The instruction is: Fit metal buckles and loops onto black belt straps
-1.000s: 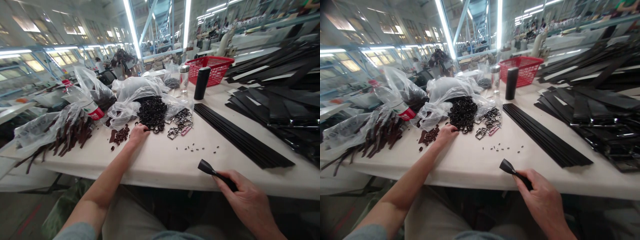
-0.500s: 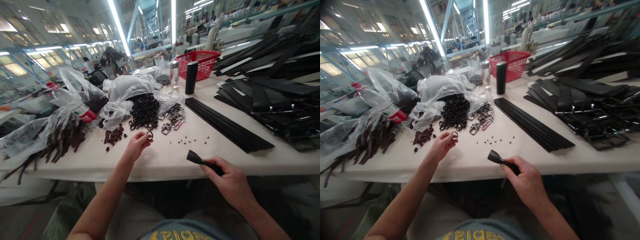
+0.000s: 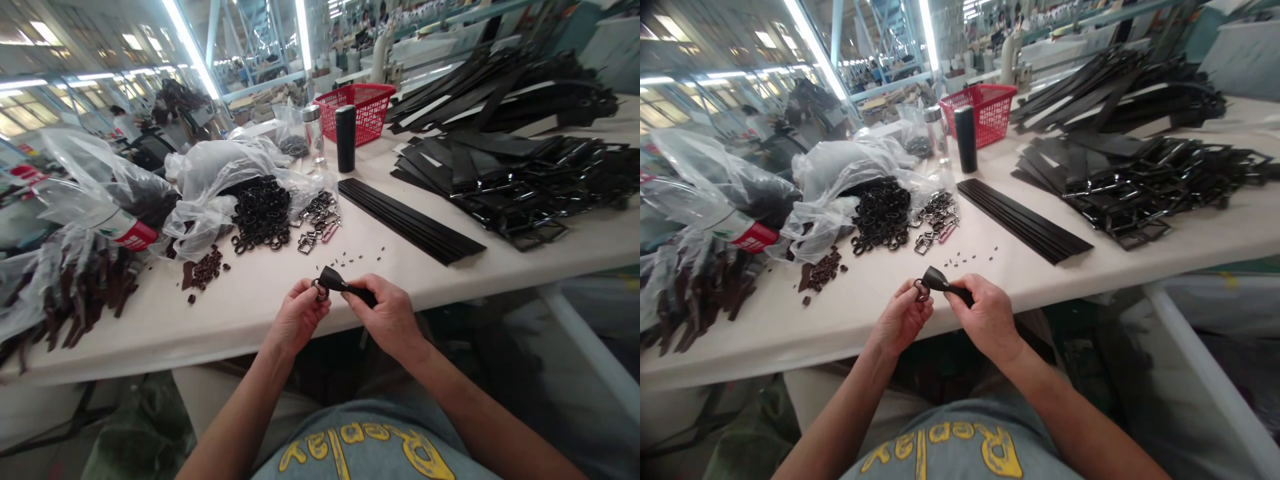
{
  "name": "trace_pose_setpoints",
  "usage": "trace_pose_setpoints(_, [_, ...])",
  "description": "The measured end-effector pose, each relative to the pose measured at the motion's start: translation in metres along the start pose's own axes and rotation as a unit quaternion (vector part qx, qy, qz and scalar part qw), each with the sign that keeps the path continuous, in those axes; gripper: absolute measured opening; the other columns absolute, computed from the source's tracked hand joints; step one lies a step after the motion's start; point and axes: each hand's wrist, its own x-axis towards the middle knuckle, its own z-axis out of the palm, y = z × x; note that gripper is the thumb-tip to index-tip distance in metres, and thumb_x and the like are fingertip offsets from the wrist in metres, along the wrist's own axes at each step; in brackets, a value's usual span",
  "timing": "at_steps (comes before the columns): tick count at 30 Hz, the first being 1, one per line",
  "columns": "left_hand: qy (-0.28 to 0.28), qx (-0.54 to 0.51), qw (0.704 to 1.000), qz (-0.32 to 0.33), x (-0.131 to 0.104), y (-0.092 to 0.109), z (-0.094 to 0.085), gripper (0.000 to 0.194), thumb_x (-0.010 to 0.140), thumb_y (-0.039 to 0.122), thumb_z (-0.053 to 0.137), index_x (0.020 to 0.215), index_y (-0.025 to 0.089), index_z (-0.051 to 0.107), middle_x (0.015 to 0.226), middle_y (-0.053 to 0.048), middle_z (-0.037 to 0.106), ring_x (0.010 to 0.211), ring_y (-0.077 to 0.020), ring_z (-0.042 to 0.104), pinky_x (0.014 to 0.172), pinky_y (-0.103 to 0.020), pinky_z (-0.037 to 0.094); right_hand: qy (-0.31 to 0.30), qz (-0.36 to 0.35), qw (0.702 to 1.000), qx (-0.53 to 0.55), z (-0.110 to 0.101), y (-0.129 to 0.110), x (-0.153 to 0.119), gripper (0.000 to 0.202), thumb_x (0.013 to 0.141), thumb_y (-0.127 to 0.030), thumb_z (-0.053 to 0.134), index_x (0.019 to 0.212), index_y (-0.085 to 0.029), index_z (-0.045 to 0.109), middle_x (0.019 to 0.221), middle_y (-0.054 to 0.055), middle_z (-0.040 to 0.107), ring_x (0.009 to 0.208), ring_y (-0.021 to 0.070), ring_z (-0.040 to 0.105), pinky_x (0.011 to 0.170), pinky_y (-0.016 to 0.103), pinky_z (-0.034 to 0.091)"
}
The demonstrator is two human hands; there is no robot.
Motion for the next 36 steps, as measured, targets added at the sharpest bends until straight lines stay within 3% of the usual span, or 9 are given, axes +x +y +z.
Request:
trace_pose_setpoints(8, [0.022,-0.062,0.998,-0.008,-0.004,-0.005,0.002,0.031,0.063,0.026,0.089,0.08,0.016,0.066,0.068,0.005,0.063,0.056,-0.0031,0.059,0.057,-0.012,0.052,-0.014,-0.004,0.999,0.044,-0.001,-0.004,-0.013,0.004,0.088,-0.025,0.064,0.088,-0.021,0.067,0.079,0.001,0.07,0.074,0.0178,0.065,0.071,0.029,0.049])
trace_pose_setpoints(15, [0.075,0.01,0.997,0.033,-0.002,-0.009,0.008,0.029,0.059,0.022,0.087,0.08,0.015,0.07,0.07,0.002,0.07,0.053,-0.0048,0.059,0.051,-0.014,0.049,-0.015,-0.056,0.998,-0.009,0.001,-0.004,-0.02,0.005,0.09,-0.023,0.062,0.087,-0.02,0.065,0.077,0.002,0.068,0.073,0.0189,0.065,0.069,0.03,0.048])
trace_pose_setpoints(19, [0.095,0.023,0.995,0.029,-0.004,-0.014,0.005,0.033,0.058,0.031,0.091,0.08,0.014,0.074,0.071,0.0,0.073,0.053,-0.0057,0.06,0.053,-0.016,0.051,-0.013,-0.085,0.995,-0.049,0.001,0.0,-0.022,0.007,0.089,-0.02,0.058,0.086,-0.021,0.064,0.078,0.003,0.068,0.074,0.0191,0.064,0.069,0.03,0.048])
trace_pose_setpoints(22, [0.095,0.032,0.994,0.05,-0.006,-0.018,0.004,0.035,0.063,0.04,0.088,0.084,0.014,0.076,0.081,-0.003,0.076,0.058,-0.0068,0.063,0.057,-0.017,0.054,-0.01,-0.092,0.993,-0.073,0.002,0.003,-0.023,0.008,0.089,-0.018,0.057,0.085,-0.02,0.064,0.077,0.004,0.068,0.073,0.0197,0.064,0.069,0.03,0.047])
trace_pose_setpoints(27, [0.089,0.019,0.995,0.036,-0.005,-0.02,0.002,0.038,0.066,0.038,0.087,0.093,0.014,0.076,0.077,-0.001,0.072,0.058,-0.0052,0.06,0.051,-0.013,0.048,-0.026,-0.113,0.99,-0.082,0.004,0.002,-0.025,0.01,0.089,-0.017,0.056,0.082,-0.02,0.063,0.075,0.004,0.066,0.073,0.0197,0.063,0.07,0.031,0.046])
trace_pose_setpoints(32, [0.052,0.003,0.998,-0.035,-0.002,-0.009,-0.002,0.027,0.063,0.034,0.085,0.074,0.014,0.071,0.065,0.003,0.063,0.052,-0.0043,0.053,0.043,-0.012,0.04,-0.039,-0.141,0.988,-0.053,0.005,0.002,-0.028,0.011,0.09,-0.017,0.055,0.082,-0.021,0.062,0.075,0.004,0.067,0.074,0.0197,0.062,0.07,0.032,0.047])
trace_pose_setpoints(36, [0.022,0.048,0.997,-0.063,-0.002,-0.005,-0.002,0.023,0.068,0.035,0.08,0.071,0.015,0.071,0.07,0.001,0.067,0.059,-0.0076,0.058,0.051,-0.016,0.046,-0.032,-0.15,0.988,-0.025,0.007,0.003,-0.03,0.009,0.089,-0.016,0.056,0.085,-0.021,0.061,0.077,0.004,0.067,0.075,0.02,0.063,0.071,0.032,0.048])
